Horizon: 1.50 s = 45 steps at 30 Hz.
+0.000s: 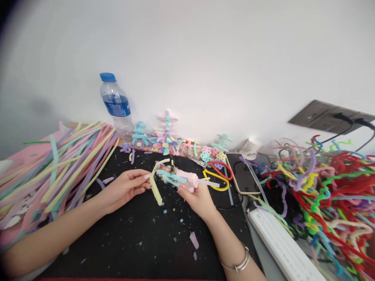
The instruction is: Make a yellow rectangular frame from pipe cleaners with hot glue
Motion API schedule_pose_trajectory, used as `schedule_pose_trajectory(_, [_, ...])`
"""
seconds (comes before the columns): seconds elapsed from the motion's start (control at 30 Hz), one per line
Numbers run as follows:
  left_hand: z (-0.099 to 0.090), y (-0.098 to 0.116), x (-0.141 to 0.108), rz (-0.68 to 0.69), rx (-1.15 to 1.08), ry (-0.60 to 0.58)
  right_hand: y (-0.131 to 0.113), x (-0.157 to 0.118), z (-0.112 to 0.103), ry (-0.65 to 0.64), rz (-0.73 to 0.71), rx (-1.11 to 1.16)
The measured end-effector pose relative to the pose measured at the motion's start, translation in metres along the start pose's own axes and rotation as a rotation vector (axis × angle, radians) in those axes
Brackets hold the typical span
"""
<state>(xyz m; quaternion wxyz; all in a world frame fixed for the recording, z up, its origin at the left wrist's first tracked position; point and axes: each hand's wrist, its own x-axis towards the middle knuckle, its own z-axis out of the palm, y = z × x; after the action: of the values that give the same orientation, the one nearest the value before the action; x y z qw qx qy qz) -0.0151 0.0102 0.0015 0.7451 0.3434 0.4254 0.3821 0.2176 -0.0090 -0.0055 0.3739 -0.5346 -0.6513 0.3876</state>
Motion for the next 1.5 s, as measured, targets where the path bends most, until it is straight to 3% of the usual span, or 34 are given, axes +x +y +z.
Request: schedule_pose_trajectory(1.5, [-0.0018, -0.0006, 0.0022, 0.002, -0.004, -0.01, -0.0018, 0.0001, -0.0004, -0.036, -0.056, -0.032])
